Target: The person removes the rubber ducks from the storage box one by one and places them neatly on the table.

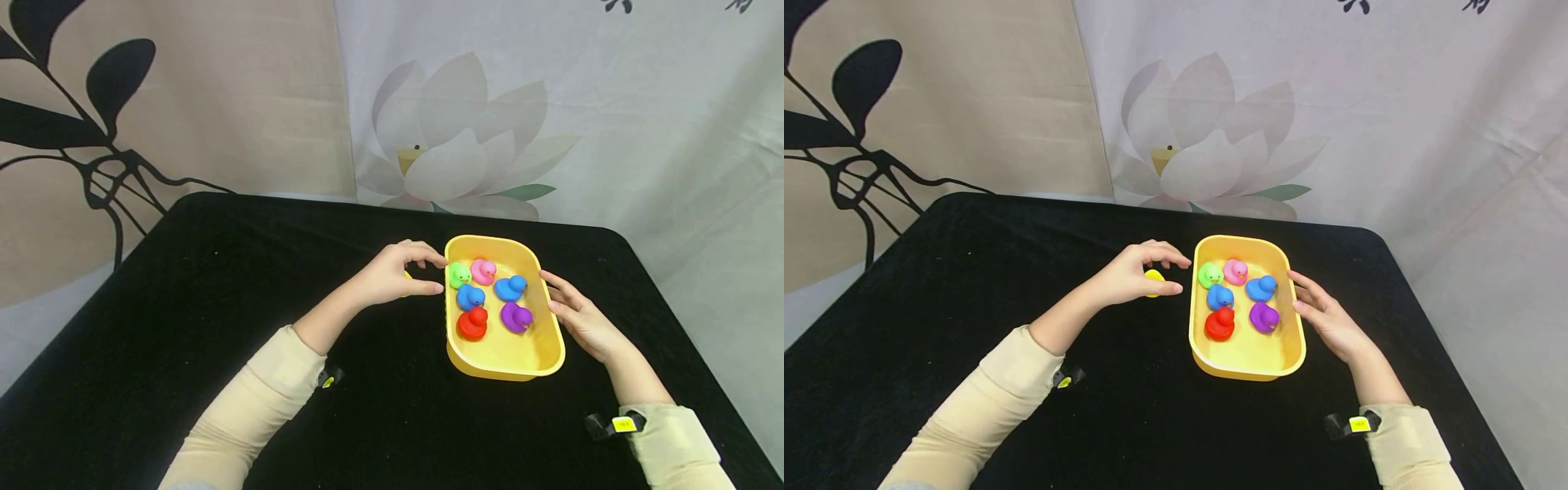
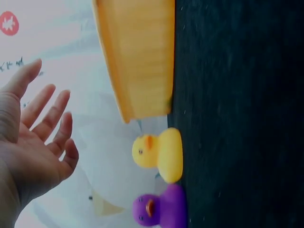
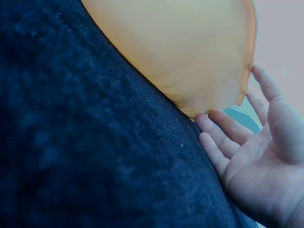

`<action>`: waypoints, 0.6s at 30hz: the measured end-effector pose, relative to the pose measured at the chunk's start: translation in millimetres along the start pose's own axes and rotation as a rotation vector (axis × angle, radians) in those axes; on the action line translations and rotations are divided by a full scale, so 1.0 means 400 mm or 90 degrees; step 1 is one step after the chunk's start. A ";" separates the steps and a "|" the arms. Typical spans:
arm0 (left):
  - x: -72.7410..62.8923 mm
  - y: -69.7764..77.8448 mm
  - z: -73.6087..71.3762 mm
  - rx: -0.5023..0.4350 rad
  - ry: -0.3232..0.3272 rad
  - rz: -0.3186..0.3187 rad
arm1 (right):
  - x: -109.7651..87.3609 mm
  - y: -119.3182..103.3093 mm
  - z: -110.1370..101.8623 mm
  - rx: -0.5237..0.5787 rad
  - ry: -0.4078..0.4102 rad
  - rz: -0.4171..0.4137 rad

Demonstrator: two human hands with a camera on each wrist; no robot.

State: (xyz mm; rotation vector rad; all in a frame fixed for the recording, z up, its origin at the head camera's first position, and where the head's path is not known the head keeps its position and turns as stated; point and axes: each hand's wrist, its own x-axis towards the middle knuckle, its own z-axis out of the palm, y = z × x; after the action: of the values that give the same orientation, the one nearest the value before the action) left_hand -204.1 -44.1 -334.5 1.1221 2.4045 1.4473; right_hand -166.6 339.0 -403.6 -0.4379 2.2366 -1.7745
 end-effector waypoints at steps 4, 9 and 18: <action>0.002 0.013 0.030 0.012 0.005 -0.015 | -0.001 0.000 0.001 -0.003 0.000 0.003; 0.008 0.028 0.064 0.041 -0.018 -0.030 | -0.001 -0.001 0.002 -0.008 0.000 0.008; 0.032 0.034 0.115 0.129 -0.073 -0.015 | -0.002 0.003 -0.002 0.003 -0.004 -0.004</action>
State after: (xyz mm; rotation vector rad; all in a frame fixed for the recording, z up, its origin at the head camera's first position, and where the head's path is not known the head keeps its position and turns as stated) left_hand -185.7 0.6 -344.9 1.1776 2.5168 1.1191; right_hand -166.3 340.3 -404.6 -0.4484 2.2292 -1.7780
